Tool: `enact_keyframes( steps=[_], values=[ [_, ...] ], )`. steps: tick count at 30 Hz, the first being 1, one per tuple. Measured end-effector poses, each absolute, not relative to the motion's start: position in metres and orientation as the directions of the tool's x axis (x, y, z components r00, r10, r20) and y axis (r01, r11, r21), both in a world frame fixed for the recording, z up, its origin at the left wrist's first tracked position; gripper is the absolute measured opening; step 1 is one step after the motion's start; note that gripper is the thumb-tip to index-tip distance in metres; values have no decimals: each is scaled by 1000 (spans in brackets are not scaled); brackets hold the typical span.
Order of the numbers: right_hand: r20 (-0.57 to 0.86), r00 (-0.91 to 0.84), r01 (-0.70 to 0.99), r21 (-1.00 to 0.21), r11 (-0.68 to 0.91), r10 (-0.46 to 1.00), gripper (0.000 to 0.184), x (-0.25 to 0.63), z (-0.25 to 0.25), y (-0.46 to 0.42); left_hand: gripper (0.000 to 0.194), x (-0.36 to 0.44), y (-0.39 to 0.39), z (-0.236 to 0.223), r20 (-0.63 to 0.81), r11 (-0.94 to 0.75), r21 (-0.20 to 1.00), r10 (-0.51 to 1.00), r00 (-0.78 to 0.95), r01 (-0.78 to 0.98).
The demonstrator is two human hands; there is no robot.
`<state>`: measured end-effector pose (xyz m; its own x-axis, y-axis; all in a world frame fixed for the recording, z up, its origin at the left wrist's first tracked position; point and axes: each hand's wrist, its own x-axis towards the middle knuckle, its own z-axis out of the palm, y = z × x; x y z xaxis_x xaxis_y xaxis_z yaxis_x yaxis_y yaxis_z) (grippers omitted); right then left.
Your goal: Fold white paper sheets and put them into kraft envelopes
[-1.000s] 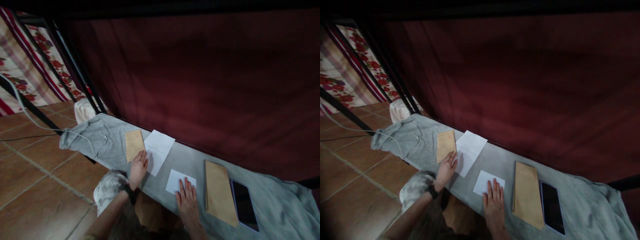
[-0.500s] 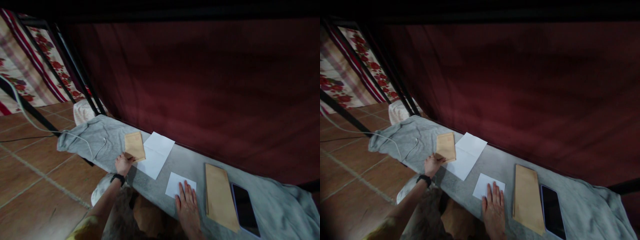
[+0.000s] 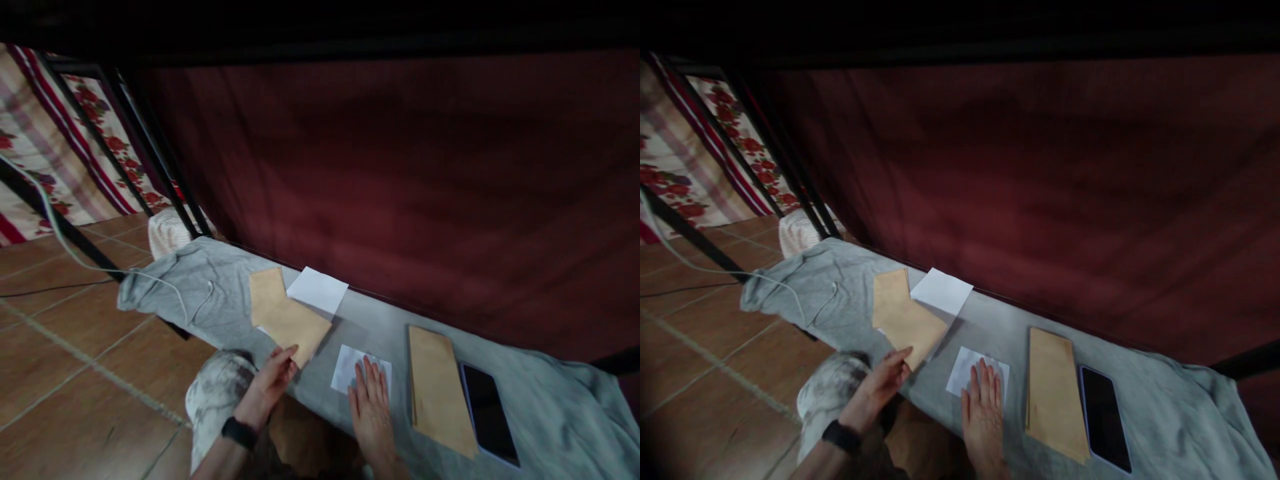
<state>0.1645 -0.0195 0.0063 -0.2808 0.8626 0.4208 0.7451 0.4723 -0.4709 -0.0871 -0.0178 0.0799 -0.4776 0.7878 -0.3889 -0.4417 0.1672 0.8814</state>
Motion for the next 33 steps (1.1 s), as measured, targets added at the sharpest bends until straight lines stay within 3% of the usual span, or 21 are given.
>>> enact_keyframes(
  steps=[4,7,10,13,19,22,24,27,28,30,31,33],
  values=[
    [187,-167,472,-847,245,968,56,139,8,-23,38,-14,-55,62,-377,147,873,809,-451,-465],
    [13,-121,207,-978,38,993,60,130,6,-23,40,17,-71,53,-354,175,897,832,-426,-406],
    [-72,-139,39,-997,-67,988,58,135,9,-23,44,30,-79,48,-309,145,921,839,-448,-363],
    [-67,-129,-23,-997,-70,989,45,145,20,-23,44,33,-82,47,-306,140,927,821,-483,-348],
    [-242,-236,-243,-923,-298,941,42,158,62,-24,42,29,-80,70,-488,222,783,799,-352,-580],
    [-233,-334,-218,-924,-315,913,43,162,74,-20,41,29,-80,72,-513,255,740,812,-278,-622],
    [-158,-315,-133,-969,-208,936,42,166,75,-14,40,32,-84,66,-532,316,738,816,-227,-596],
    [-21,-206,57,-998,-10,978,39,175,71,-7,42,35,-92,54,-499,432,828,858,-119,-359],
    [3,-189,115,-993,25,982,38,178,69,-6,42,34,-94,53,-430,404,892,896,-107,-205],
    [25,-189,184,-981,61,982,36,184,69,-5,38,29,-93,57,-158,178,964,981,-113,198],
    [30,-191,196,-978,68,981,36,186,70,-6,40,24,-90,62,30,14,909,995,-99,418],
    [31,-203,185,-980,70,979,35,188,74,-8,67,11,-80,73,307,-218,607,951,27,764]
  ],
)
